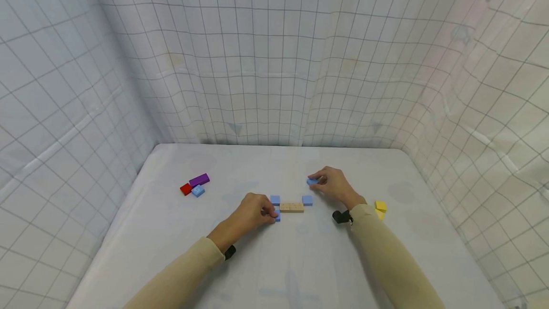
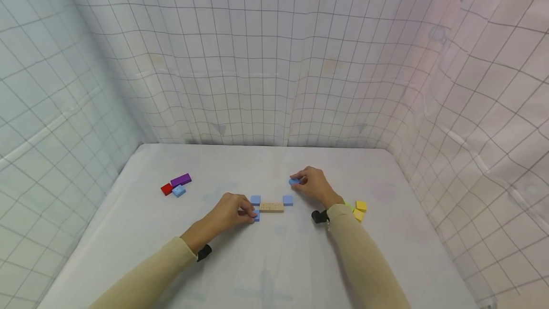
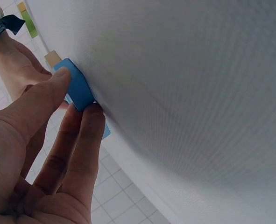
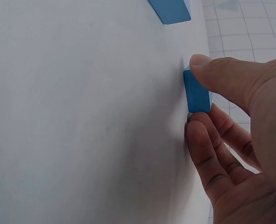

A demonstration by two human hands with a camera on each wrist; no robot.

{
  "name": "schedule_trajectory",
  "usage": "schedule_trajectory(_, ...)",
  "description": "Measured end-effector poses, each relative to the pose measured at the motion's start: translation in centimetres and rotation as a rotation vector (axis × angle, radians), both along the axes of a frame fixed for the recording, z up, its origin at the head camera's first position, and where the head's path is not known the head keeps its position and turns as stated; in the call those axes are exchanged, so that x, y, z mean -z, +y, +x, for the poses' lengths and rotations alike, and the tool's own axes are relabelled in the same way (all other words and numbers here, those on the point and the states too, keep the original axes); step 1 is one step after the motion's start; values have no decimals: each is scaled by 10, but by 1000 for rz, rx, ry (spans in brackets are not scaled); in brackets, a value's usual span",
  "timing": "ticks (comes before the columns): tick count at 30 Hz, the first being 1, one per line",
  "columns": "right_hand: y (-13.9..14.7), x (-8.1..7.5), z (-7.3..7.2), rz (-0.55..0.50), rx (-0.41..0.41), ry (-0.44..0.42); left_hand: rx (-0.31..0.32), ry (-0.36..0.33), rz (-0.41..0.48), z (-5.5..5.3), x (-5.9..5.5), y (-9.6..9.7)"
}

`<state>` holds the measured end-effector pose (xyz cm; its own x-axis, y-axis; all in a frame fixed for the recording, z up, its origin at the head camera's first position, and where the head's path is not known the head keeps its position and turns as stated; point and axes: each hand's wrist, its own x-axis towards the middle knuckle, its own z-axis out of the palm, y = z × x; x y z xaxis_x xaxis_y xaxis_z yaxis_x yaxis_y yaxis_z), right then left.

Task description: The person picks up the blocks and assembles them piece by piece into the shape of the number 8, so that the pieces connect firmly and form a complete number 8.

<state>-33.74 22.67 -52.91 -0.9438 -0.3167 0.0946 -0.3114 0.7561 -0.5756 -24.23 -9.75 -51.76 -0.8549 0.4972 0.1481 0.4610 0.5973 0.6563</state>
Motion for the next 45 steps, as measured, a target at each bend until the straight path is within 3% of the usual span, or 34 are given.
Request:
schedule_trajectory(2, 1, 0, 1, 2, 11, -5, 9, 10, 14, -1, 2, -1)
schedule_trajectory(4, 2, 1, 2, 6, 21, -12, 36, 56, 23, -9, 17, -5)
schedule_trajectory(8, 5, 1, 4, 20, 33, -13, 40, 64, 31, -10, 20, -6)
schedule_trajectory(9, 6, 1, 5, 23, 34, -13, 38, 58, 30, -10, 19, -6)
schedule_trajectory(11, 8, 1, 7, 18, 36, -14, 11, 9, 27, -1, 3, -2)
schedule_trajectory(20, 18, 3, 16, 13, 16, -11, -15, -7, -7, 3, -3, 1)
schedule_trajectory(21, 19, 3, 18, 10, 19, -15, 2, 24, 6, -4, 10, -3)
schedule_trajectory(23, 21, 2, 21, 7, 17, -15, 22, 52, 19, -7, 15, -4)
schedule_trajectory(27, 23, 2, 26, 12, 16, -18, 64, 161, 27, -24, 47, -10)
schedule_trajectory(28, 24, 1, 28, 14, 17, -20, 61, 168, 3, -18, 37, -9)
schedule_trajectory(30, 25, 1, 31, 24, 17, -22, 64, 188, 0, -26, 52, -11)
schedule_trajectory(36, 29, 1, 41, 31, 9, -30, 51, 133, 20, -33, 59, -10)
schedule_trajectory(38, 30, 1, 45, 21, 6, -27, 42, 107, 10, -23, 42, -8)
schedule_trajectory(39, 31, 2, 46, 18, 3, -23, 52, 124, 15, -23, 45, -10)
schedule_trajectory(43, 34, 4, 51, 10, -4, -10, 30, 85, -13, -5, 15, -5)
schedule_trajectory(45, 35, 4, 53, 13, -13, -1, 30, 77, -3, -5, 14, -5)
